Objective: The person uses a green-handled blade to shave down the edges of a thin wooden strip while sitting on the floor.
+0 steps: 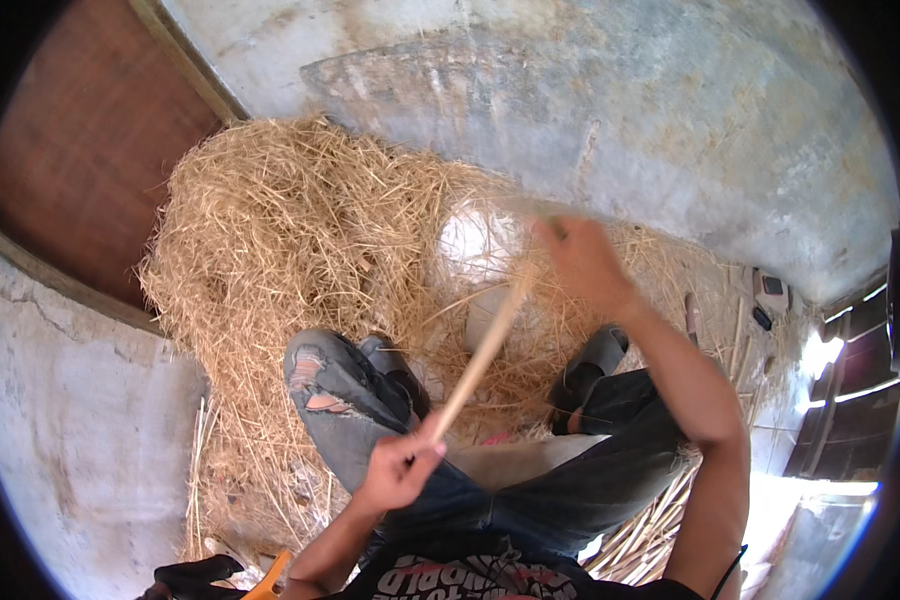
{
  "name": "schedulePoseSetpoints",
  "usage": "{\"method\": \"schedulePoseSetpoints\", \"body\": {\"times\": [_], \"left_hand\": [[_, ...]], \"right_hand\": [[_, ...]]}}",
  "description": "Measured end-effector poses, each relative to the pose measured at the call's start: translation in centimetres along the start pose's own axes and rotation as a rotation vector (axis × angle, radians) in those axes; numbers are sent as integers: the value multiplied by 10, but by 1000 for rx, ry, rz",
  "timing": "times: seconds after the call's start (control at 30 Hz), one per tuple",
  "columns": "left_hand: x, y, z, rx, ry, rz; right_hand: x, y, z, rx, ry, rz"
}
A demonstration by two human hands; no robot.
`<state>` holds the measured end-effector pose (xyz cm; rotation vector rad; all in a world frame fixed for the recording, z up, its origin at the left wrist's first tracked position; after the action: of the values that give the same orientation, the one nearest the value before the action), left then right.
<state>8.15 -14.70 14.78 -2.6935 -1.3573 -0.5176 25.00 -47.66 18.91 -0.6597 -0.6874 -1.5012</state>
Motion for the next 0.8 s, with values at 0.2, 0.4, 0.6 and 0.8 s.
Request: {"method": "schedulePoseSetpoints", "body": {"times": [0.2,0.4,0.6,0.8], "left_hand": [[-1,-9,15,166,-318,-126],[-6,15,9,135,-308,-130],[-8,40,-2,83,-293,-78],[6,35,-1,188,-201,78]], "right_hand": [[38,6,-38,-17,327,-99],[-38,-46,52,177,617,305],[-30,-43,52,135,764,276],[57,-15,6,-41,996,-242]]}}
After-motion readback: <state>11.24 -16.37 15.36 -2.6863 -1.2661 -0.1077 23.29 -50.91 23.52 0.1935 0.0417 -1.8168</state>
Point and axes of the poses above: each hand's wrist, its own y-axis towards the middle knuckle, its own x-axis out of the back of the hand, z = x × y, the point moved 3 cm from there along y, towards the middle knuckle, and after that the axes turned 8 degrees about z, right-handed, at the moved point
